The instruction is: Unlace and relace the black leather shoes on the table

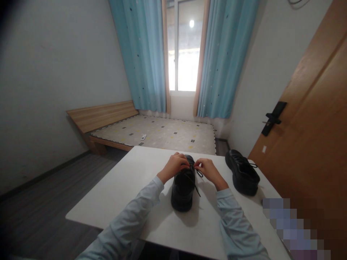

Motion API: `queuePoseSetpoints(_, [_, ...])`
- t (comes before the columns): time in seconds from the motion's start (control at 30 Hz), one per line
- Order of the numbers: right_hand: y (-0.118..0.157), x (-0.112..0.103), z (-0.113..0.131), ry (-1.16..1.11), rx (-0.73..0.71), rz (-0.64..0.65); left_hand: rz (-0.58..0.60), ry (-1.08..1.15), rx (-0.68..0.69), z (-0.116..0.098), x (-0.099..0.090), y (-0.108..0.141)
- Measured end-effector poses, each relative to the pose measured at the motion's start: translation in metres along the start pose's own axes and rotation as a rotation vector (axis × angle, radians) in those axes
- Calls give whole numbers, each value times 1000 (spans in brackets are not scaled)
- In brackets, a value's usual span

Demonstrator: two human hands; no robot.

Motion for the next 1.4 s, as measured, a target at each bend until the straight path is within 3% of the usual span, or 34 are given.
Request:
queuePoseSetpoints(0.4, [1, 10, -17, -115, 19, 84, 66, -4, -81, 4, 10, 1])
queuePoseSetpoints(0.67, [1, 7, -13, -109, -14, 48, -4, -73, -45, 1, 3, 7])
queuePoseSetpoints(0.87, [0, 4, -15, -298, -22, 7, -73, -74, -54, -1, -8, 7])
queuePoseSetpoints(1.0, [2, 10, -15, -319, -70, 137, -164, 120, -98, 6, -18, 8])
queuePoseSetpoints(1.13, [3, 13, -16, -318, -47, 197, -237, 515, -95, 14, -18, 10])
queuePoseSetpoints(1.27, [3, 15, -13, -336, -77, 222, -221, 840, -104, 12, -8, 8])
queuePoseSetpoints(1.4, [3, 17, -8, -338, -138, 247, -178, 1000, -90, 7, -1, 7])
Point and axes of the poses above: each hand's wrist, its own y-axis away from the middle knuckle, its own x-axis out of the palm, z = x × y, the point moved 4 cm from there along -y, towards the middle knuckle, and after that the axes turned 3 degrees about z, right-handed, at the moved point
